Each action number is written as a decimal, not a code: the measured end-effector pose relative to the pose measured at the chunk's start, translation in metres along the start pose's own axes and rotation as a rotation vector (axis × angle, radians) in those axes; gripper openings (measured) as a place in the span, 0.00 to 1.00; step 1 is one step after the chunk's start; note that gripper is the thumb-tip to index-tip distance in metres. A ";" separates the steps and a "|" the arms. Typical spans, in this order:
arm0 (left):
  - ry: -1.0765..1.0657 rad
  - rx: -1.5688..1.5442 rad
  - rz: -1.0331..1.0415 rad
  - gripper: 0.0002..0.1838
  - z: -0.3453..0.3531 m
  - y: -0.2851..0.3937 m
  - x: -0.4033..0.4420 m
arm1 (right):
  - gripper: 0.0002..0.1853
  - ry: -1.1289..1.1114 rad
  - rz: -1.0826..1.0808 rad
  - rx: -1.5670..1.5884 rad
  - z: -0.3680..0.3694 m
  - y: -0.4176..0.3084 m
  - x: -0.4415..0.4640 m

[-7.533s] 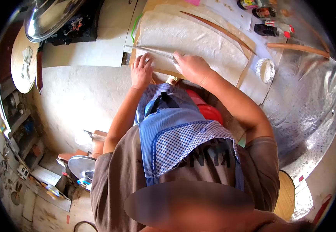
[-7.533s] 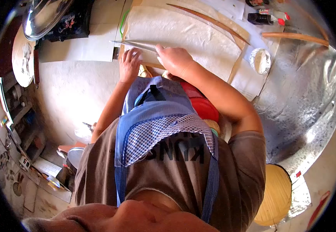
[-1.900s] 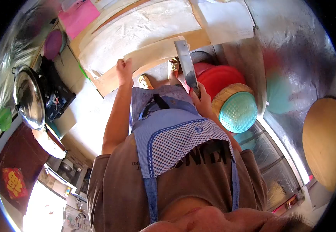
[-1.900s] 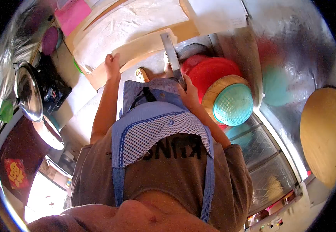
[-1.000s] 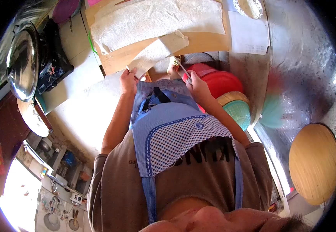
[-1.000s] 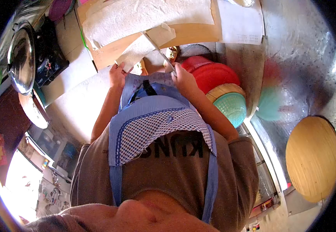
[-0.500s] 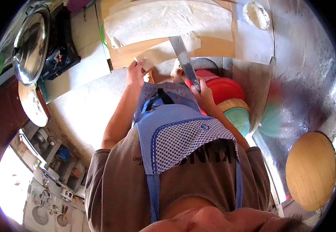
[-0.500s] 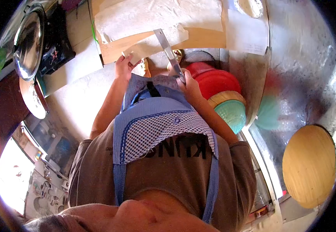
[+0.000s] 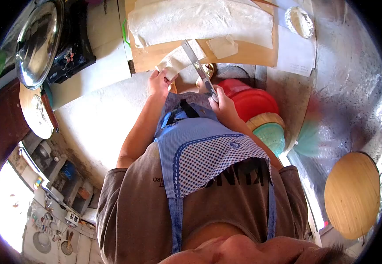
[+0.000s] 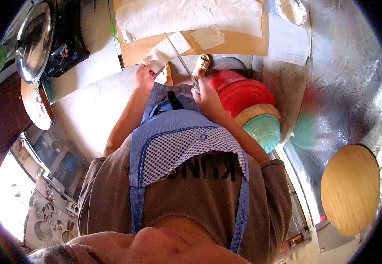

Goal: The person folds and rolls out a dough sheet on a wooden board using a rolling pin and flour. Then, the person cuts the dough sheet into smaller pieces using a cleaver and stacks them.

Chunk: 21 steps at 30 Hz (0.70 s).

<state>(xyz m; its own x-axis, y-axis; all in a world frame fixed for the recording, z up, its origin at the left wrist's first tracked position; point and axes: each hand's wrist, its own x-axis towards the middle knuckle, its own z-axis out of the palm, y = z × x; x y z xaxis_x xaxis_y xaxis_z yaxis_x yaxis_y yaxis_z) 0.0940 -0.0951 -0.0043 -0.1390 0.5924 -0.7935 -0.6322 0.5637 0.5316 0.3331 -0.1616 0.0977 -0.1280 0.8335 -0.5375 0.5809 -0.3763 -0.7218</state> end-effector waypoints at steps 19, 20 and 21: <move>-0.062 0.221 0.094 0.10 -0.004 0.029 0.009 | 0.19 0.061 -0.045 -0.058 -0.004 0.016 0.023; -0.079 0.172 0.104 0.10 -0.003 0.030 0.012 | 0.19 0.080 -0.074 -0.036 -0.006 0.016 0.023; -0.078 0.173 0.105 0.10 -0.003 0.032 0.014 | 0.19 0.120 -0.140 -0.010 -0.001 0.020 0.026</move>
